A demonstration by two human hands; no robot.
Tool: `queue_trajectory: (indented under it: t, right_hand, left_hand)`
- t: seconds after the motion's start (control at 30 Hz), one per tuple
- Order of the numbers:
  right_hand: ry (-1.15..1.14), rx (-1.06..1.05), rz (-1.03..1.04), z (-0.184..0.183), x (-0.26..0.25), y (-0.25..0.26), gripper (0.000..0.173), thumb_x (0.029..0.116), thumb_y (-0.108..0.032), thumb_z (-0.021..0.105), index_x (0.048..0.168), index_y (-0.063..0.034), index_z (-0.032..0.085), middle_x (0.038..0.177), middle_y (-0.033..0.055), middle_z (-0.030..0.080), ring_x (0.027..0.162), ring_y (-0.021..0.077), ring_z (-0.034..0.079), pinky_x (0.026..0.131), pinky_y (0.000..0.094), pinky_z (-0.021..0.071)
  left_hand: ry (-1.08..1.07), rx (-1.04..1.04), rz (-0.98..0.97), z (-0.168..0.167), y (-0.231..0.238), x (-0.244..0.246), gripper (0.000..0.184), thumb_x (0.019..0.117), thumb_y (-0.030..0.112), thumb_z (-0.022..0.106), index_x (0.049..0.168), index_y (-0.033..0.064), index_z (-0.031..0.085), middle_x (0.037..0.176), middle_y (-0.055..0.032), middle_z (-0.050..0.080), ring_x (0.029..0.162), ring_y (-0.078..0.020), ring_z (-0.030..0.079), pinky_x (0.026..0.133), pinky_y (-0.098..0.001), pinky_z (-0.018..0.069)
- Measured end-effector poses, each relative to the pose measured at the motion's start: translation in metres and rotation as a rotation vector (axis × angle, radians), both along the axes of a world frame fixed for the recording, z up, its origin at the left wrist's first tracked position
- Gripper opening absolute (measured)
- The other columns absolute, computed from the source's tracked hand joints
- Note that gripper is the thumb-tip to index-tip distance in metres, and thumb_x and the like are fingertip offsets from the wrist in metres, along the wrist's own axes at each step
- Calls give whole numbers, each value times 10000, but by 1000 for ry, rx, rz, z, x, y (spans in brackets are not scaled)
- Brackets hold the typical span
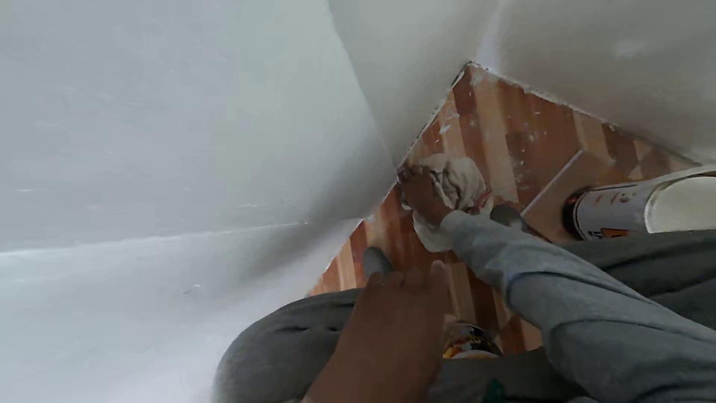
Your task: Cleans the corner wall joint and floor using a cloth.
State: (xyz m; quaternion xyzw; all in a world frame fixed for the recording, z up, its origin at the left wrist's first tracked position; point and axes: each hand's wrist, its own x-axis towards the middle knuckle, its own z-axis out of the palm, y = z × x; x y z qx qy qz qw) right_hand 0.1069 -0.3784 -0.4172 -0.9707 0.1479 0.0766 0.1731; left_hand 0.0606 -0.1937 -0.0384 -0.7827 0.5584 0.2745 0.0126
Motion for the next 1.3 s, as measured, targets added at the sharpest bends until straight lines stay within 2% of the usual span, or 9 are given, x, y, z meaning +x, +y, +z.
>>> queue_trajectory:
  t: [0.1,0.23,0.33,0.47,0.63,0.77,0.87,1.0,1.3]
  right_hand:
    - [99,-6,85,0,-16,22,456,880,-110,761,1303,22,652,1501,227,504,1389,459,454,1083,711,372]
    - [-66,92,76,-7,-26,3,478,847,-181,819,1300,-95,692,1524,161,519,1406,444,447,1097,721,358]
    - [-29,48,-13,0,-14,13,634,828,-139,837,1403,-27,597,1510,231,501,1401,495,422,1082,748,340]
    - [61,14,192,-9,-19,11,465,858,-245,794,1273,-59,699,1529,180,499,1433,440,405,1096,732,324]
    - [164,21,-205,16,4,-36,680,896,-366,746,1478,-84,533,1510,270,478,1434,507,384,1102,771,307]
    - [94,-52,-168,4,16,-57,511,976,-198,644,1479,-174,557,1486,221,533,1399,479,449,1058,727,384]
    - [95,0,87,5,18,-45,623,874,-261,762,1468,-227,579,1519,161,526,1438,428,422,1117,705,325]
    - [61,-27,201,-3,21,-51,550,863,-125,761,1390,-222,637,1454,191,558,1364,441,486,1027,671,415]
    - [91,-2,-95,6,37,-86,462,902,-223,740,1359,-228,671,1507,260,500,1429,500,402,1090,750,318]
  left_hand:
    - [-36,-9,4,0,1,1,533,994,444,608,1369,67,628,1128,-144,726,962,-345,721,768,-515,588]
    - [-20,-18,2,-1,7,1,536,1005,454,584,1384,77,619,1151,-141,724,995,-337,719,784,-509,586]
    - [-7,48,35,-1,17,4,537,1021,461,561,1406,87,597,1168,-141,716,994,-343,713,788,-510,581]
    - [-11,47,62,0,17,11,533,1009,455,587,1378,70,613,1150,-149,720,989,-360,713,801,-528,581]
    - [-7,-65,30,1,21,4,534,1001,446,587,1394,86,621,1160,-113,730,1014,-316,720,804,-493,590]
    - [33,-25,25,-2,23,8,531,1009,444,570,1398,86,619,1181,-106,729,1028,-307,713,821,-465,583]
    - [16,4,25,-2,14,11,520,1001,409,588,1403,80,620,1188,-128,727,1041,-319,713,845,-478,569]
    - [76,32,-30,3,0,4,495,1014,391,579,1415,103,614,1209,-130,718,1065,-324,698,870,-479,555]
    - [44,69,-19,-2,-7,4,528,1015,430,569,1421,94,606,1192,-122,717,1025,-312,708,861,-470,563]
